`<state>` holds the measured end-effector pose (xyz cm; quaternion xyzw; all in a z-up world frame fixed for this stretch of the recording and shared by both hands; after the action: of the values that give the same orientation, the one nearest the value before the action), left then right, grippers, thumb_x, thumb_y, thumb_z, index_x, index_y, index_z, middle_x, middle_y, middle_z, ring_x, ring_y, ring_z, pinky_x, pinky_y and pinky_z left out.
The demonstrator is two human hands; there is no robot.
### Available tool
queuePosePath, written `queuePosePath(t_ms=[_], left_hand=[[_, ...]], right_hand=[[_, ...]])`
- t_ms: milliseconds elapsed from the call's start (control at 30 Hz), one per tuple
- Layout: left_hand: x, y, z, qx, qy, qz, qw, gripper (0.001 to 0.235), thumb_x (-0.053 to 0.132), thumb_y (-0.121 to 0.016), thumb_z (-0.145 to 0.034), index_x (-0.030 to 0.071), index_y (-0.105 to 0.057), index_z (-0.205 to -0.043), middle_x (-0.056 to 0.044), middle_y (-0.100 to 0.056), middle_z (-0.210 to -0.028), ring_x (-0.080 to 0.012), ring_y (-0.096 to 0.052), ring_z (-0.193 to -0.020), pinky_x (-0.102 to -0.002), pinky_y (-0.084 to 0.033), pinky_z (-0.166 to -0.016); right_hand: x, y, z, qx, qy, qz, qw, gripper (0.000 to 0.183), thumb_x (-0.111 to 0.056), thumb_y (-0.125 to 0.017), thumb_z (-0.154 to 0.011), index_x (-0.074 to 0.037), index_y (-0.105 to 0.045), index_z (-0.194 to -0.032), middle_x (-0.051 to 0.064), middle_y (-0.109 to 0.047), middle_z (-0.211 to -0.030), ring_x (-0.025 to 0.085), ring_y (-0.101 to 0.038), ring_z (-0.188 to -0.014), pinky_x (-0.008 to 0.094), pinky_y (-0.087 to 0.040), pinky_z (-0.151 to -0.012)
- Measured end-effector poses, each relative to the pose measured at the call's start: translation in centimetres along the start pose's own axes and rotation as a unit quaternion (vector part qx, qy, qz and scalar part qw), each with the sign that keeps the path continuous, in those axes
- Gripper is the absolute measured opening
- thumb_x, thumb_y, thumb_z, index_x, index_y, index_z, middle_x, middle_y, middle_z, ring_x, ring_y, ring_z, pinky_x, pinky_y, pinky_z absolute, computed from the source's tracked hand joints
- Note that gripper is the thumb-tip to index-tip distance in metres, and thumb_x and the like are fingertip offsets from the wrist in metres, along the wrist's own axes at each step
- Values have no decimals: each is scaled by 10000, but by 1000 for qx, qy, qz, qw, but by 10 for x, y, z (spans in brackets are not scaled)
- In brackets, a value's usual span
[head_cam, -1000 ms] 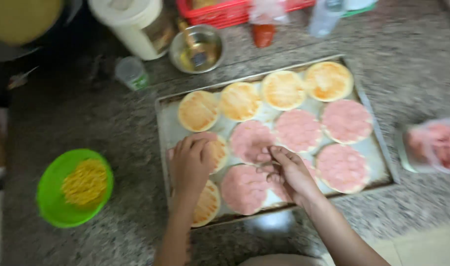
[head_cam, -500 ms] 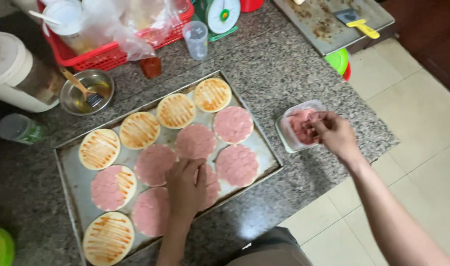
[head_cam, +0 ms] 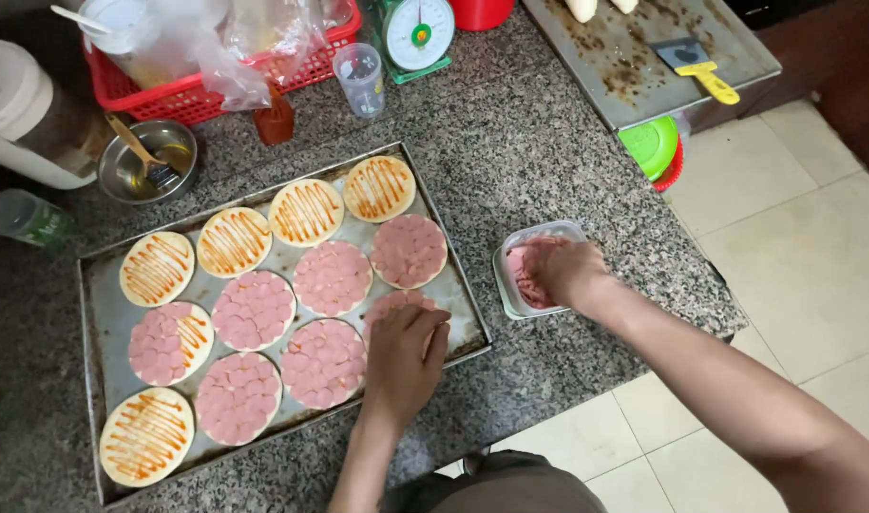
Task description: The person places slices of processed meat onto small round dough bases arranged on a baking tray. The bases already have a red sauce drizzled on them. The person uses both hands to pick up the meat slices from a container and arrange them in a circular pattern on the dough.
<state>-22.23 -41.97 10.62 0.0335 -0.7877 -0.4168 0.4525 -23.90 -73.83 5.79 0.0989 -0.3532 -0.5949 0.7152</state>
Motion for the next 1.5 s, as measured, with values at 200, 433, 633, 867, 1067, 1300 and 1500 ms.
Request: queuePosePath(t_ms=[200, 433, 633, 867, 1067, 1300, 1500], left_hand=[[28, 11, -14, -60, 47, -8, 997, 352, 325, -603, -1300, 131, -884, -1388, -92, -824, -1148, -297, -812, -1106, -450, -541, -1006], [31, 7, -14, -80, 37, -7, 996, 343, 332, -620, -1291, 141, -886, -1391, -88, -835, -1147, -294, -814, -1113, -445, -527, -999], [32, 15, -9, -104, 56, -23, 993, 356, 351, -623, -1287, 137, -882, -1408, -105, -838, -1143, -331, -827, -1142, -474, -538, -1037], [22, 10, 1, -118, 80, -8, 990, 362, 346, -610, -1292, 141, -878, -1424, -101, -845, -1146, -319, -836, -1125, -466, -563, -1052], [26, 4, -4, -115, 56, 9, 992, 364, 332, -600, -1298, 131, -867, -1444, -108, -836, -1159, -326, -843, -1117, -476, -563, -1070], [32, -3, -6, -110, 37, -3, 993, 338, 333, -626, -1286, 138, -866, -1420, -104, -829, -1151, -338, -847, -1128, -498, -567, -1085], [49, 11, -15, -74, 53, 73, 993, 336, 284, -614, -1292, 99, -854, -1437, -143, -830, -1219, -361, -838, -1160, -545, -599, -1117]], right_hand=[[9, -82, -94, 88, -38, -195, 976, 903, -541, -975, -1003, -12, -648, -1658, 246, -794, -1597, 479, -808, -1468, 679, -697, -1133], [14, -109, -129, 116, -51, -164, 978, 798, -689, -893, -1002, -82, -821, -1516, 152, -904, -1444, 385, -881, -1379, 537, -745, -1071], [19, -118, -146, 142, -7, -172, 975, 711, -826, -828, -968, -209, -980, -1286, 128, -955, -1322, 390, -906, -1329, 480, -768, -1061], [33, -8, 28, 161, 21, -486, 859, 379, -312, -810, -1056, -181, -975, -1371, 254, -943, -1373, 514, -840, -1397, 605, -674, -1204], [54, -56, -20, 126, 34, -796, 592, 235, -196, -752, -1117, -124, -848, -1320, 183, -868, -1070, 301, -829, -961, 474, -725, -807], [51, -50, 15, 82, 69, -890, 443, 228, -194, -768, -1189, -23, -745, -1337, 134, -886, -1073, 176, -846, -848, 492, -800, -861], [12, 17, 100, 35, 123, -916, 379, 256, -291, -630, -1281, -68, -752, -1314, 79, -896, -1001, 203, -913, -924, 441, -792, -890]])
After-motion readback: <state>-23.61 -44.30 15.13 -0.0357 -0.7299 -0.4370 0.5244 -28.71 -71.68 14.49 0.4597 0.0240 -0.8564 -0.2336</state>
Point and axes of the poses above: each hand's wrist, its own z-axis away from the middle knuckle, its own y-axis out of the back of the hand, x = y × z, the point moved 5 cm from there along -z, towards the middle knuckle
